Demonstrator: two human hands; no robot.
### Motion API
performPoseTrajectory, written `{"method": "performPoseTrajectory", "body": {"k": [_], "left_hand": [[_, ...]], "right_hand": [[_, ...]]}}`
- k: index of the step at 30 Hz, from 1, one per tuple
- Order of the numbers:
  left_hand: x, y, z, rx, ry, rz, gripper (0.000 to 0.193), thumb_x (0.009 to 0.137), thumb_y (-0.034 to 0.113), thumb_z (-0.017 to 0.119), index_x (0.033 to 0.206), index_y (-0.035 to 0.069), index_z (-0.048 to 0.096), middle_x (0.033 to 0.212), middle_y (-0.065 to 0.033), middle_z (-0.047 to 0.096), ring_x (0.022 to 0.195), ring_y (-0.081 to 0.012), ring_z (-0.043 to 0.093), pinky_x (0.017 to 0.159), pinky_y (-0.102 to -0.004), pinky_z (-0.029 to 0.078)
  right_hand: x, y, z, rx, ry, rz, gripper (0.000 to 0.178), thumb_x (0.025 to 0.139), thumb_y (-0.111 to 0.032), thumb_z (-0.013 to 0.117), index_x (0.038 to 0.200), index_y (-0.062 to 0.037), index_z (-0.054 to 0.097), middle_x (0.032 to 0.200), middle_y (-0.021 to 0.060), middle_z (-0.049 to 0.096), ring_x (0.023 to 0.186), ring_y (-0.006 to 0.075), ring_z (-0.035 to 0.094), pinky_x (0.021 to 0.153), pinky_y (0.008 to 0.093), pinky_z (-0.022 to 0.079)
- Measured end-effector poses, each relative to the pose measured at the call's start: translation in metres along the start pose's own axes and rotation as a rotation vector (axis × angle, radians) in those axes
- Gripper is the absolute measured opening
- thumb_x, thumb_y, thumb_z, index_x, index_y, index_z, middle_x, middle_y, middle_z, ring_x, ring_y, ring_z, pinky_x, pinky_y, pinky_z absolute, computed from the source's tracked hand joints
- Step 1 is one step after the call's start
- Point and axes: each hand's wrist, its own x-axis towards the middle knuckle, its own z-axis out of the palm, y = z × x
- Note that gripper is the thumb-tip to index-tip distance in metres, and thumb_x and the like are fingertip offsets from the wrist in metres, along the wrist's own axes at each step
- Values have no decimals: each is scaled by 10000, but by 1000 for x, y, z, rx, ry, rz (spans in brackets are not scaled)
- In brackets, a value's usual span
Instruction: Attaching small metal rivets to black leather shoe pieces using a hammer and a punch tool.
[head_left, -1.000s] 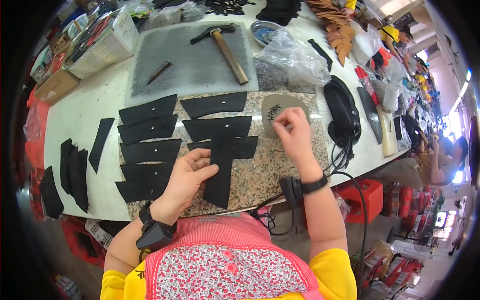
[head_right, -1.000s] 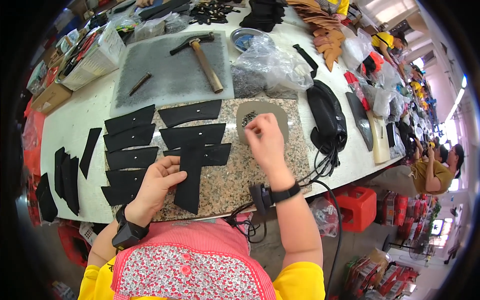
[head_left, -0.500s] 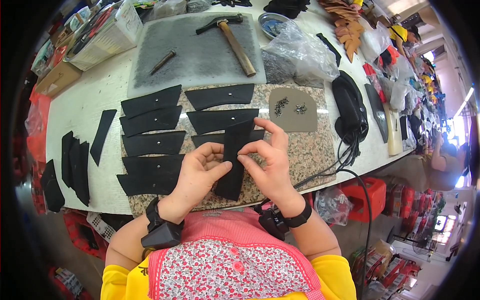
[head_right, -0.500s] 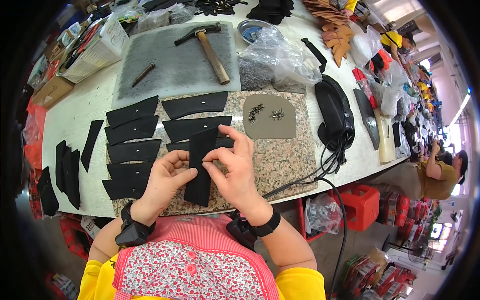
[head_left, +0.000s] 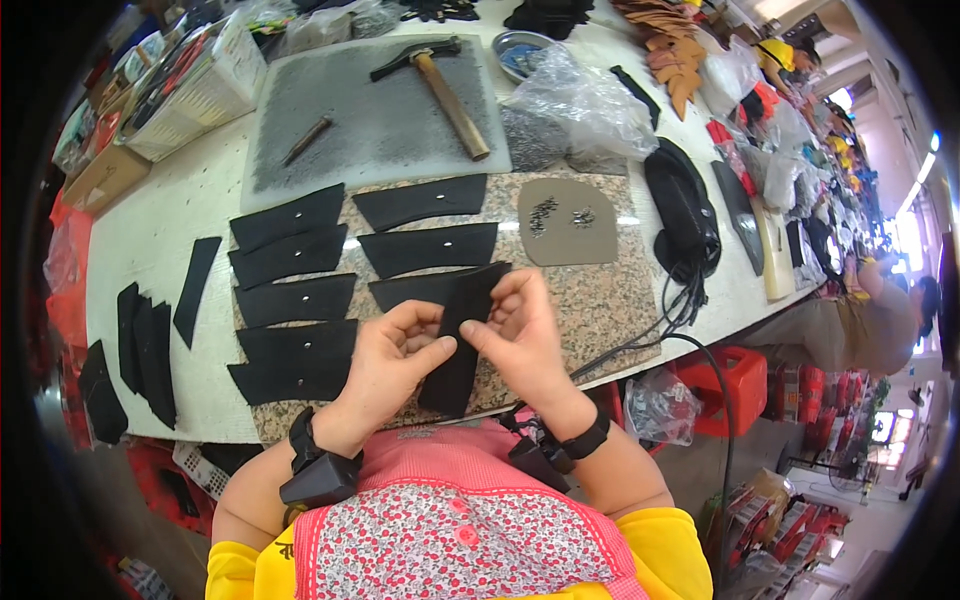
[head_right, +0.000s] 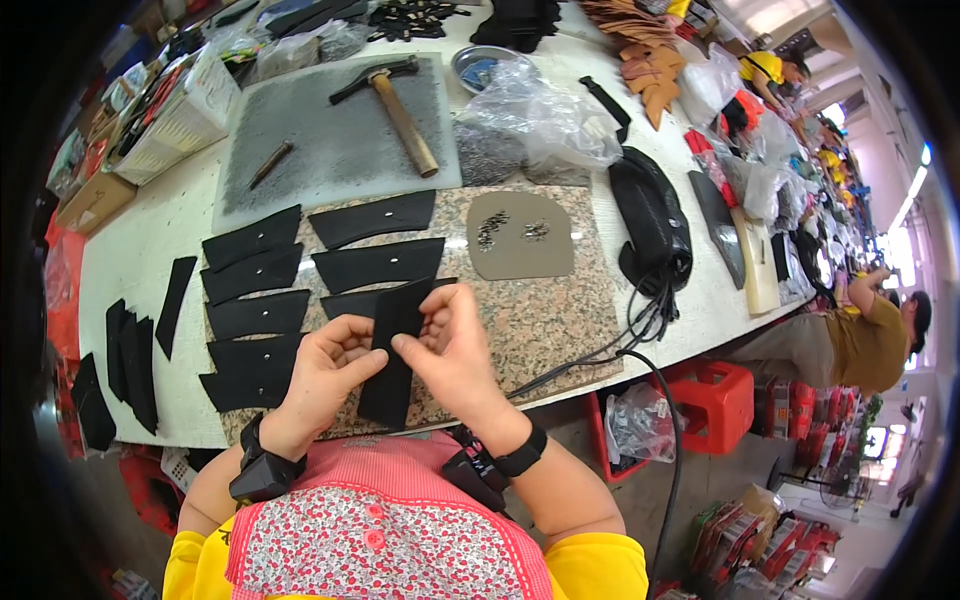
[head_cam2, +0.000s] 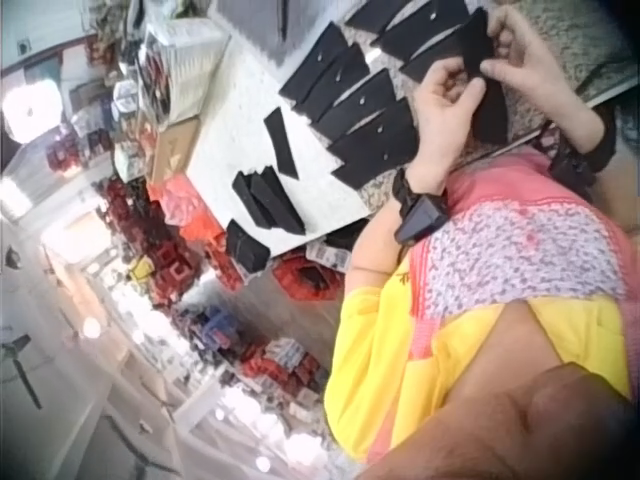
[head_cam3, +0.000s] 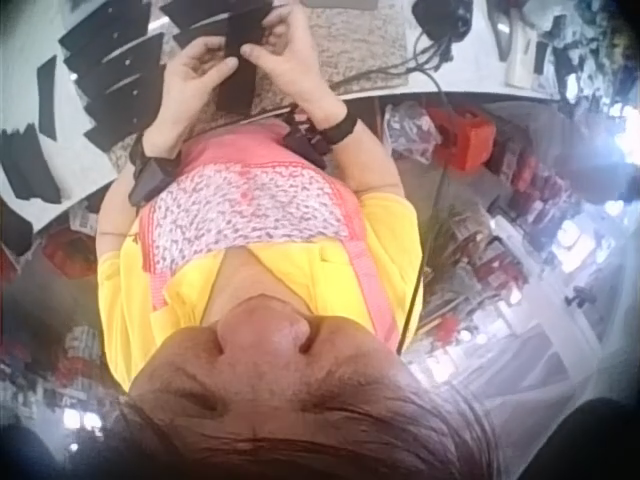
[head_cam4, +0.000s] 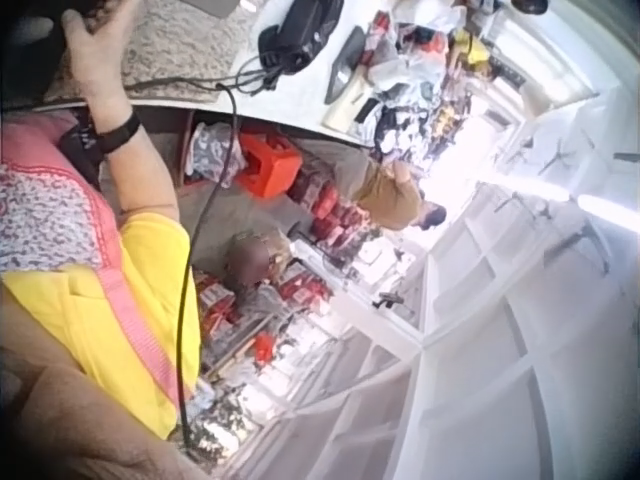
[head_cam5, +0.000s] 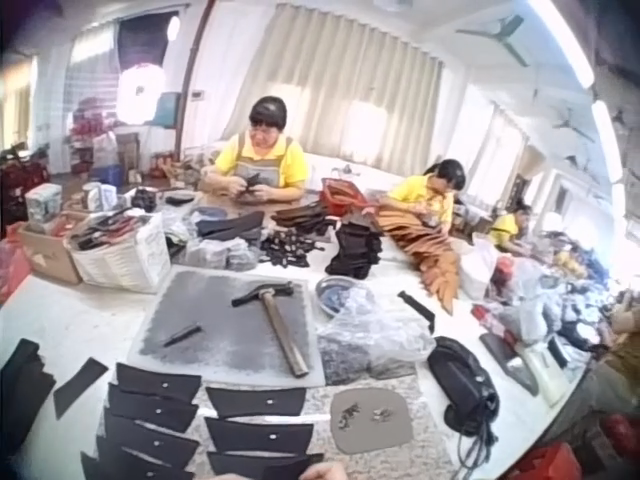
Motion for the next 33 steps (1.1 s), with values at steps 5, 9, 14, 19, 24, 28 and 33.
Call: {"method": "performPoseTrajectory", "body": {"k": [5,9,14,19,24,28,33], "left_hand": [[-2,10,5,229,78,121,148,818,-15,732,952,9,674,837,2,677,688,-79,630,604,-218,503],[14,25,11,1143,-161,882,133,720,73,709,836,63,646,769,-39,584,707,-224,631,584,-304,495],[18,3,-1,1694,-550,1016,237,735,168,590,931,41,633,892,-37,585,806,-187,588,650,-300,497],[7,-5,-17,1716,-627,915,336,796,161,617,1097,14,638,975,-48,579,861,-187,579,725,-287,508],[12,-8,-20,1625,-579,1004,402,786,135,589,1154,-17,639,967,-55,567,892,-192,561,733,-285,481],[15,-12,-21,1640,-504,913,421,780,131,592,1173,-16,627,1006,-78,569,924,-213,561,789,-312,484],[17,-14,-22,1641,-483,880,447,773,124,588,1197,-14,616,1062,-95,573,950,-233,566,813,-328,492]], "right_hand": [[20,-22,-32,-188,-31,-7,225,869,-37,700,1017,-56,531,820,-18,540,738,57,528,657,233,464],[63,-15,-131,-1205,468,-319,86,855,-137,690,837,-53,686,807,82,640,745,245,650,677,377,515],[78,7,-147,-1436,464,-365,116,827,-211,691,868,-109,725,860,95,642,843,323,641,736,444,507],[81,8,-145,-1547,489,-433,97,840,-210,672,869,-138,730,843,65,621,830,304,639,709,425,515],[85,5,-149,-1490,433,-446,65,802,-175,690,815,-112,697,835,55,608,818,280,629,686,413,512],[82,-9,-141,-1223,412,-197,100,757,-97,691,846,-57,666,765,67,672,675,207,662,630,335,524],[60,-24,-109,-536,206,21,71,776,-13,671,843,5,653,726,36,665,656,92,632,610,240,507]]}}
